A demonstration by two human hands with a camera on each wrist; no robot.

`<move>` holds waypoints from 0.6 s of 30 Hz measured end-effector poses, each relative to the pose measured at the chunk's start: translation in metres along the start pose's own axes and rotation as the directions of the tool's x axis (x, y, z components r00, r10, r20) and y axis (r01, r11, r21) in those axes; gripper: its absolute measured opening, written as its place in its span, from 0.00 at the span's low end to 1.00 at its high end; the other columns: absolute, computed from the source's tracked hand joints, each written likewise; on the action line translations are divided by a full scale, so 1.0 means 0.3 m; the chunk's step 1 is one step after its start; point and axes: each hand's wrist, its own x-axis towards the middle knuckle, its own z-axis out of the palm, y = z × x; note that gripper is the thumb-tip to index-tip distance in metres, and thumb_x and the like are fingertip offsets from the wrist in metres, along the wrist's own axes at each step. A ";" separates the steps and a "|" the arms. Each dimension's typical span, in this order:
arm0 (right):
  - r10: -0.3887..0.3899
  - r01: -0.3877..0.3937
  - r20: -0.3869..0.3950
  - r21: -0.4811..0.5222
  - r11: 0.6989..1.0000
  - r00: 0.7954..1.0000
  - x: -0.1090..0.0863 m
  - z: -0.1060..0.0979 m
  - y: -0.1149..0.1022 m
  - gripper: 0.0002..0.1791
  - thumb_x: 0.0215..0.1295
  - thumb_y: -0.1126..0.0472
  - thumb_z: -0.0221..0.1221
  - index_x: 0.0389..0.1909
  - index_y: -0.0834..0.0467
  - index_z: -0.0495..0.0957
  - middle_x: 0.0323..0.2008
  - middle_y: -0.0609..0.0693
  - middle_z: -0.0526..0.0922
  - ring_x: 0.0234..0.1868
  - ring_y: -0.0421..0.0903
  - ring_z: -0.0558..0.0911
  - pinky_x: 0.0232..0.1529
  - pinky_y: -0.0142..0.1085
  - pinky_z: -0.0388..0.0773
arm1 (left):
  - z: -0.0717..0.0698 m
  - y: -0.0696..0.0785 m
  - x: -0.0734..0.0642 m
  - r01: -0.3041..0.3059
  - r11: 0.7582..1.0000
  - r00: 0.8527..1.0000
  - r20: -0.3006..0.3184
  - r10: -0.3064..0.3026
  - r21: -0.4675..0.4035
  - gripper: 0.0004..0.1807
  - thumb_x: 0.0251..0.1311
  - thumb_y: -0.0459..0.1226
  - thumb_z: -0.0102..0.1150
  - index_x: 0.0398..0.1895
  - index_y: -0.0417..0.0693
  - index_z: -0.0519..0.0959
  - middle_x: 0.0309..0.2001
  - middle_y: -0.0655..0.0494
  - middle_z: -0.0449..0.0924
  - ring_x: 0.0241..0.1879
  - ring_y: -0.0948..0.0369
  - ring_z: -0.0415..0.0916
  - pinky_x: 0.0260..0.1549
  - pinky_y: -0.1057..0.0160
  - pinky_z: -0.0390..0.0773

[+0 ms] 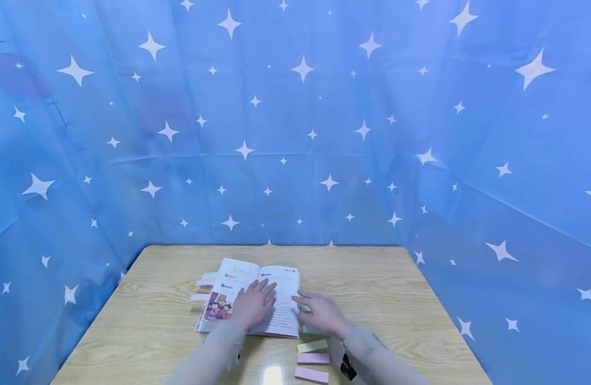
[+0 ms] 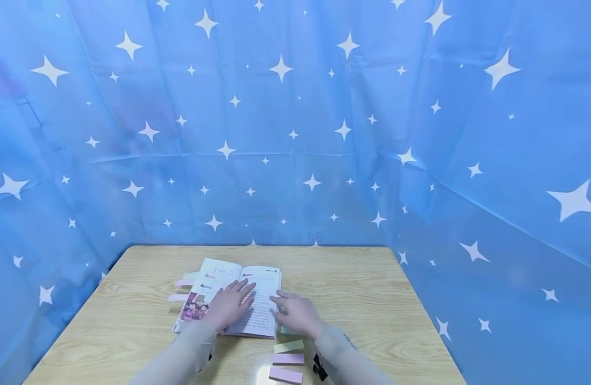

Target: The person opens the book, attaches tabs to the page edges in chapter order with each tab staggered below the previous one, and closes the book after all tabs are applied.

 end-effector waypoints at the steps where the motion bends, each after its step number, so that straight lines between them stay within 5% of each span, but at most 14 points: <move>1: 0.015 -0.015 -0.013 0.010 1.000 1.000 -0.007 -0.004 0.012 0.23 0.66 0.55 0.57 0.61 0.56 0.76 0.62 0.57 0.74 0.59 0.57 0.76 0.54 0.51 0.77 | 0.002 0.010 0.001 -0.016 1.000 1.000 -0.003 0.016 -0.003 0.25 0.68 0.50 0.50 0.65 0.55 0.73 0.67 0.50 0.68 0.67 0.45 0.62 0.61 0.34 0.61; 8: 0.145 -0.136 -0.083 0.104 0.985 0.986 -0.064 -0.023 0.096 0.24 0.64 0.58 0.58 0.60 0.61 0.76 0.62 0.61 0.74 0.61 0.62 0.73 0.58 0.57 0.71 | 0.039 0.088 0.032 -0.122 0.992 0.993 -0.001 0.122 -0.033 0.26 0.67 0.52 0.53 0.66 0.55 0.73 0.67 0.50 0.68 0.67 0.45 0.62 0.61 0.35 0.62; 18: 0.227 -0.216 -0.099 0.110 0.970 0.969 -0.120 -0.014 0.160 0.22 0.64 0.59 0.59 0.57 0.63 0.77 0.58 0.63 0.76 0.58 0.63 0.75 0.56 0.58 0.72 | 0.105 0.164 0.064 -0.168 0.983 0.986 -0.004 0.168 -0.070 0.30 0.57 0.53 0.64 0.61 0.52 0.77 0.64 0.50 0.72 0.64 0.45 0.66 0.58 0.35 0.66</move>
